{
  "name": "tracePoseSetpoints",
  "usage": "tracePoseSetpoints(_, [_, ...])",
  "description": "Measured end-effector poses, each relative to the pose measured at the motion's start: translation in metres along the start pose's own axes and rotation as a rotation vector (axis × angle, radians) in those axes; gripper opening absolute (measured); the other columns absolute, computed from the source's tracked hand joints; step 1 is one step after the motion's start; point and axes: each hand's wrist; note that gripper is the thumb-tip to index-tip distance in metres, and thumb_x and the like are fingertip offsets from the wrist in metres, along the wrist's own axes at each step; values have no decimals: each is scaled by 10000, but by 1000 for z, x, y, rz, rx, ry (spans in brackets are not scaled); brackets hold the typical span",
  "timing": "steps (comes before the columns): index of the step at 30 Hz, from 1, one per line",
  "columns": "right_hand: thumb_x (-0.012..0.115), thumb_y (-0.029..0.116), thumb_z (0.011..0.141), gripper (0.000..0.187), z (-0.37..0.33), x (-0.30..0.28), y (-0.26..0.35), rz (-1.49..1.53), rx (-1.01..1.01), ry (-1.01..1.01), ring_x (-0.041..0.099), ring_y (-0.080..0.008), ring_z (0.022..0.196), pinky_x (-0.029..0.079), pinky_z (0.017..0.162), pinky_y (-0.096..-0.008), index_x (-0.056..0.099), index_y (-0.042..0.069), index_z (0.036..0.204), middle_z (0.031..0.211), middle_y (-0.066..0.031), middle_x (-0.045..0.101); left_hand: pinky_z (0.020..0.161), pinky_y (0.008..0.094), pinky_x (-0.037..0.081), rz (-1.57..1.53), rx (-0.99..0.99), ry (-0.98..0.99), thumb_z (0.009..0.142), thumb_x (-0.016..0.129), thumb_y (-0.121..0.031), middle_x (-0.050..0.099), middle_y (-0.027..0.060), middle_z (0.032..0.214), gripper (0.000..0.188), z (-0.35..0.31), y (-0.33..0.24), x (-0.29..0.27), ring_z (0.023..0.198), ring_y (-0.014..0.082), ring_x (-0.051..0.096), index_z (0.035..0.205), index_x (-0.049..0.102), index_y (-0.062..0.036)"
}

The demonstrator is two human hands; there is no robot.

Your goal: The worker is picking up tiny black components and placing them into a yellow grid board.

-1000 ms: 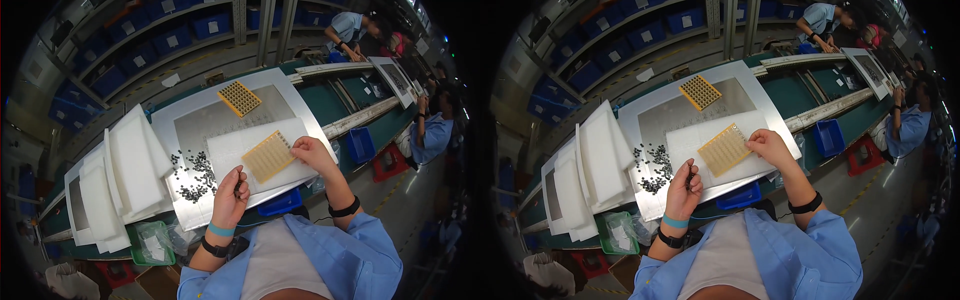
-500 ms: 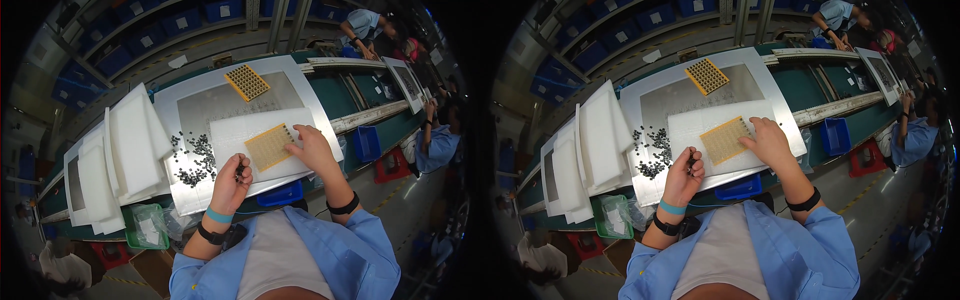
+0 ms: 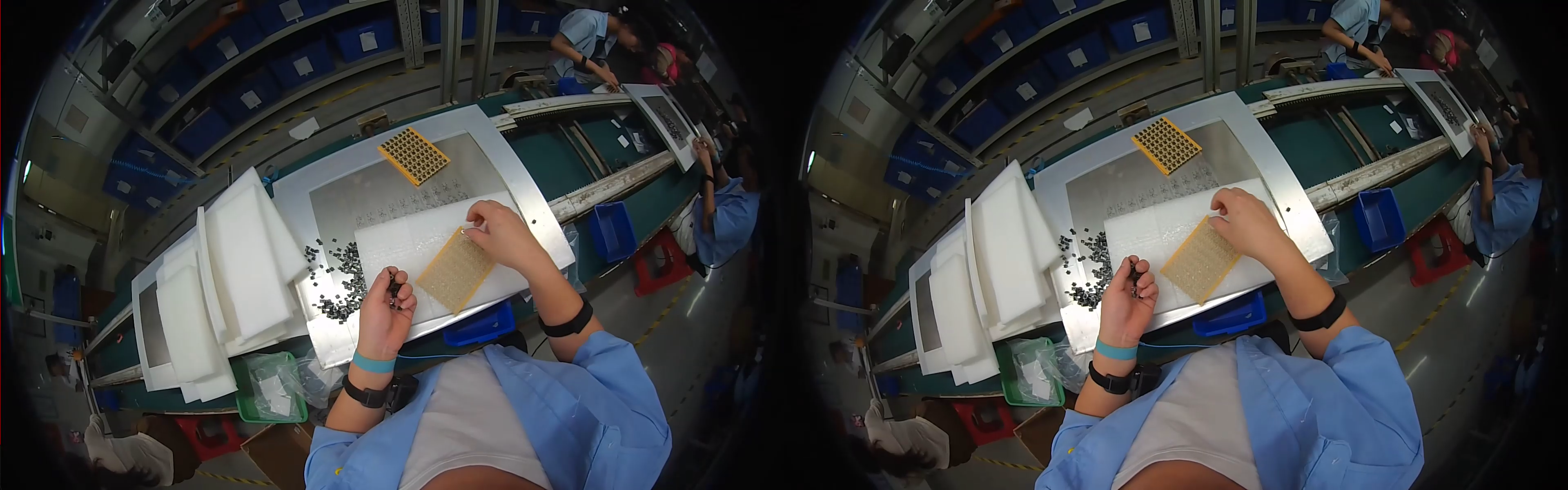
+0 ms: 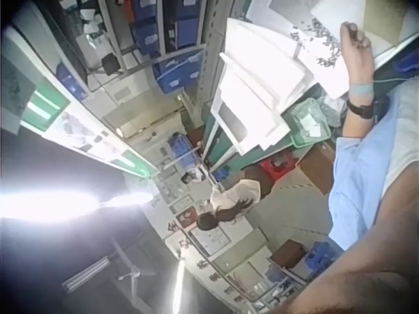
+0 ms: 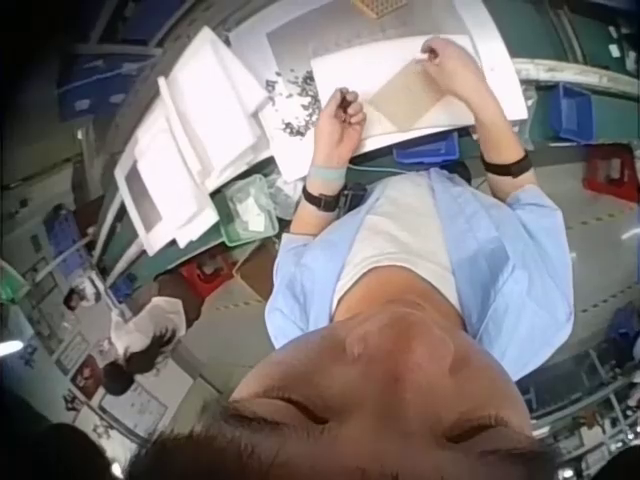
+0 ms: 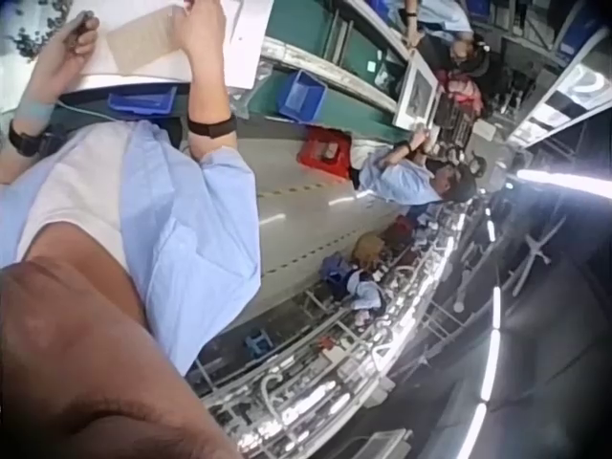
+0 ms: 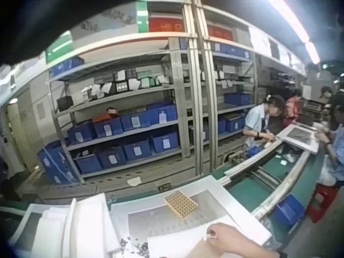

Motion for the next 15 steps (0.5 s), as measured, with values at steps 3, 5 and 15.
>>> tracePoseSetpoints(3, [694, 151, 860, 202, -21, -28, 14, -22, 123, 16, 682, -245, 768, 545, 667, -343, 643, -5, 979, 871, -156, 693, 622, 228, 409, 17, 40, -135, 1044, 497, -198, 614, 86, 1059, 151, 7, -5, -4, 715, 110, 461, 1029, 552, -58])
tracePoseSetpoints(5, [654, 183, 922, 222, -38, -41, 8, 87, 293, 283, 687, -181, 755, 553, 584, -312, 638, 6, 1055, 918, -148, 706, 644, 234, 431, 35, 13, -103, 1047, 484, -194, 617, 119, 1119, 156, 8, -9, -3, 725, 113, 485, 1031, 552, -55])
tracePoseSetpoints(15, [628, 176, 958, 457, -104, -57, 17, 949, 487, 208, 677, -159, 778, 563, 584, -271, 481, 32, 1366, 1062, -117, 677, 702, 221, 506, 264, -127, -97, 1064, 420, -174, 588, 252, 1318, 195, -16, -6, 48, 717, 115, 526, 997, 541, -36])
Point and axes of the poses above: each hand's wrist, its own z-axis towards the middle knuckle, its own x-axis out of the palm, y = z × x
